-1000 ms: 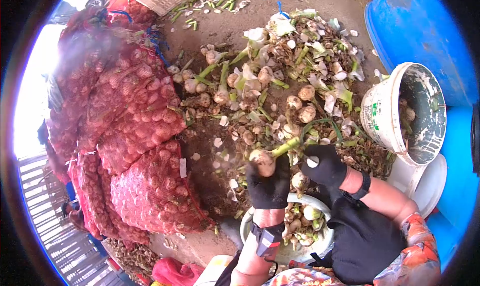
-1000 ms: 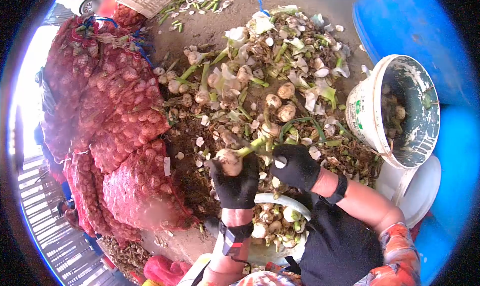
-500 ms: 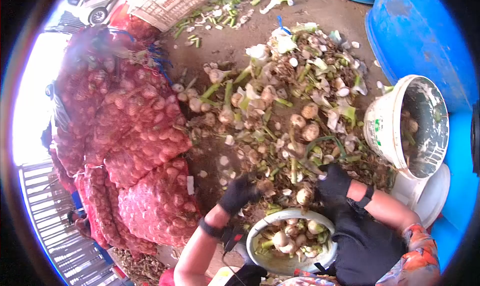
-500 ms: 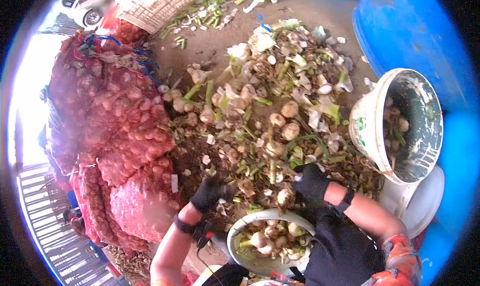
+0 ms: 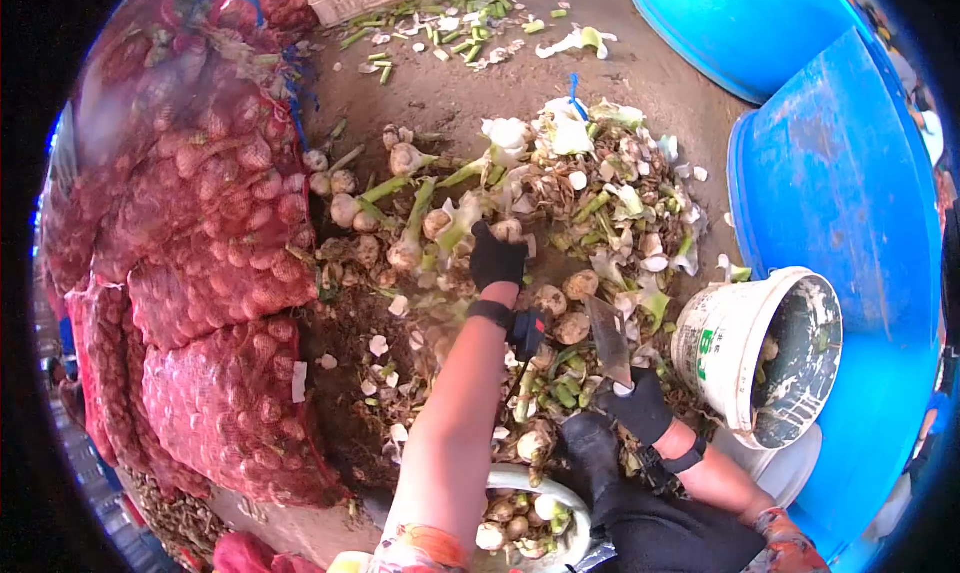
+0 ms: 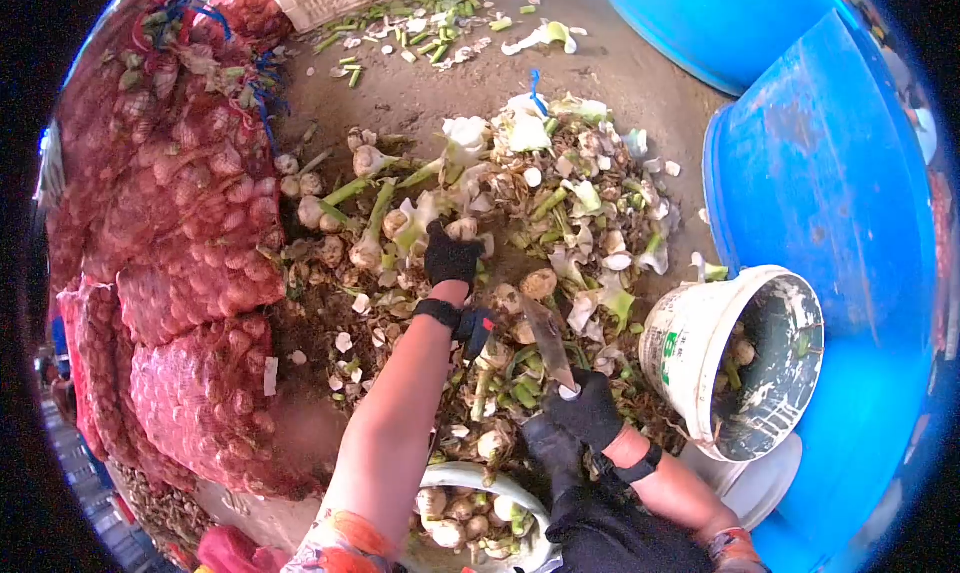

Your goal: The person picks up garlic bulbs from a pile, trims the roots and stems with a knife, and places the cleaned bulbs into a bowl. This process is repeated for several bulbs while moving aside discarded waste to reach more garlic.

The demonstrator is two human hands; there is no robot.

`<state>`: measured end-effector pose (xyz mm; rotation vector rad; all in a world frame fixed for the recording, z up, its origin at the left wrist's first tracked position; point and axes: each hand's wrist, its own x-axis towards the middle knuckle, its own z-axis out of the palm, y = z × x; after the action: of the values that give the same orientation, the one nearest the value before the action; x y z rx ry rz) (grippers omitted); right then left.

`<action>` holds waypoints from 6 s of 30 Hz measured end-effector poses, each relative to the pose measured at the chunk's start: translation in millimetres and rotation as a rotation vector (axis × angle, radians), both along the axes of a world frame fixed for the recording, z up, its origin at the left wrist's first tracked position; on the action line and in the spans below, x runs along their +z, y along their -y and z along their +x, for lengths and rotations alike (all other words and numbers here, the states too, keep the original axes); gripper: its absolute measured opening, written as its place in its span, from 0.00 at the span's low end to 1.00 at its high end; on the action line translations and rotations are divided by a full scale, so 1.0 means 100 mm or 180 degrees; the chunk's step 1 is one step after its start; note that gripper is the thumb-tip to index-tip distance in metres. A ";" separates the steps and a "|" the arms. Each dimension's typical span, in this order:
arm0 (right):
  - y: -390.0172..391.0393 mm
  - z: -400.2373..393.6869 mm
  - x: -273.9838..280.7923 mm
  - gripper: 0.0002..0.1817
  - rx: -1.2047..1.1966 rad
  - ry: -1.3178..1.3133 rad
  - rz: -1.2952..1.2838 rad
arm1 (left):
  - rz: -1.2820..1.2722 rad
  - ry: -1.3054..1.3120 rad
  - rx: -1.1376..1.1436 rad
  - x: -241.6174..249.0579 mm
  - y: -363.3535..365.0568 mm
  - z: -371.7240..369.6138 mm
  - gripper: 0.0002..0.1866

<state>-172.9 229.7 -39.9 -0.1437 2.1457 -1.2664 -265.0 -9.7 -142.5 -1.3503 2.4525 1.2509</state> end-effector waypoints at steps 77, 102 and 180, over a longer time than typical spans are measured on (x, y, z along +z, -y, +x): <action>-0.31 0.35 -0.12 0.09 -0.0029 -0.0457 0.0027 | 0.1665 -0.0087 -0.1147 0.20 -0.42 1.62 0.30; 0.00 0.36 0.22 0.08 0.1819 -0.2077 -0.0110 | 0.2567 -0.1343 -0.1606 1.26 -0.56 2.17 0.26; 0.05 0.26 0.20 0.07 0.1536 -0.2006 -0.0245 | 0.2159 -0.1183 -0.2691 1.29 -0.41 2.11 0.19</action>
<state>-146.7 224.4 -19.7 -1.1509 2.3454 -1.0973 -53.9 31.0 -13.1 0.0943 2.0271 1.8534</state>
